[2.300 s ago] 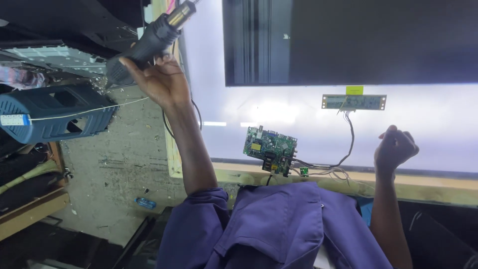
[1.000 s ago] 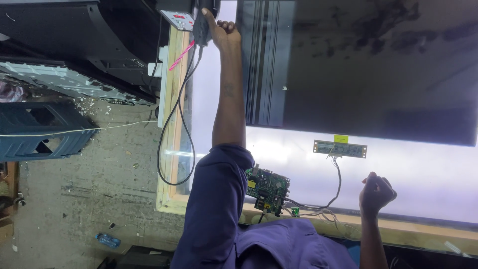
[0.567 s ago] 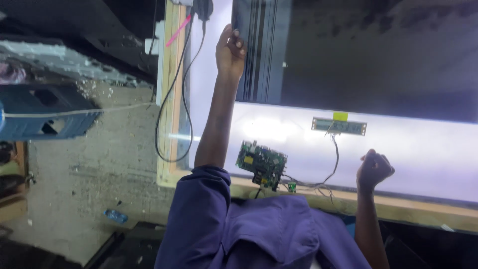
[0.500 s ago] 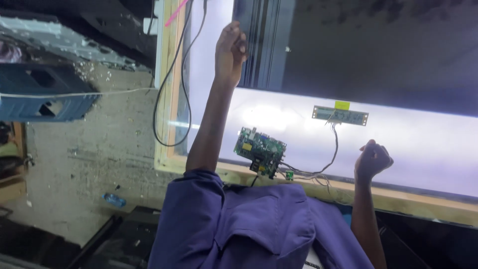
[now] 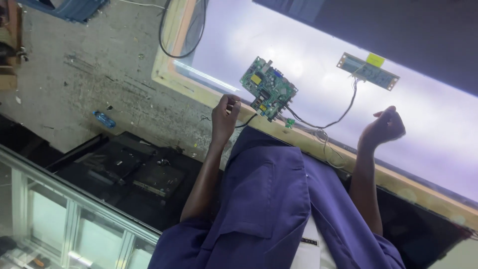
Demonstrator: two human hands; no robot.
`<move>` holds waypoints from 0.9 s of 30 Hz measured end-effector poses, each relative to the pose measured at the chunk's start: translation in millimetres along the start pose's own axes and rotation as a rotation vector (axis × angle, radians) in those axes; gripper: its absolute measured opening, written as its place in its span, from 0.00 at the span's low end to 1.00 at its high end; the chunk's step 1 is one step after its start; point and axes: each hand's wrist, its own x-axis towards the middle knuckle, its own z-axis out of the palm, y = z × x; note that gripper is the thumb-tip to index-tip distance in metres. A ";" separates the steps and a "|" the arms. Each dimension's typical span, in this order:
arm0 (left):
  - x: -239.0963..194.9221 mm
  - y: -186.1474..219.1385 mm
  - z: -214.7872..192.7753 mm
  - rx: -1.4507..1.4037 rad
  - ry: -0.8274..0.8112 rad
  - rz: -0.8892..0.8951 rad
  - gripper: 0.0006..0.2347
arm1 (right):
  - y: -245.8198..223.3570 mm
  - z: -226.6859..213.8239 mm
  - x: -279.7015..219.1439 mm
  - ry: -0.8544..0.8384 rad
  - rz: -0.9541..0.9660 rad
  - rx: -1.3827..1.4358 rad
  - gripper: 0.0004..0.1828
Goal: The person works on a circuit board attached to a large screen, using a heat gun to apply heat to the board. They then handle a small electronic component and connect wires to the circuit board.
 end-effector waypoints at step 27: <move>-47.9 -20.4 90.1 0.461 -0.444 0.260 0.11 | -87.6 -30.9 -82.8 -0.837 -0.803 -0.090 0.04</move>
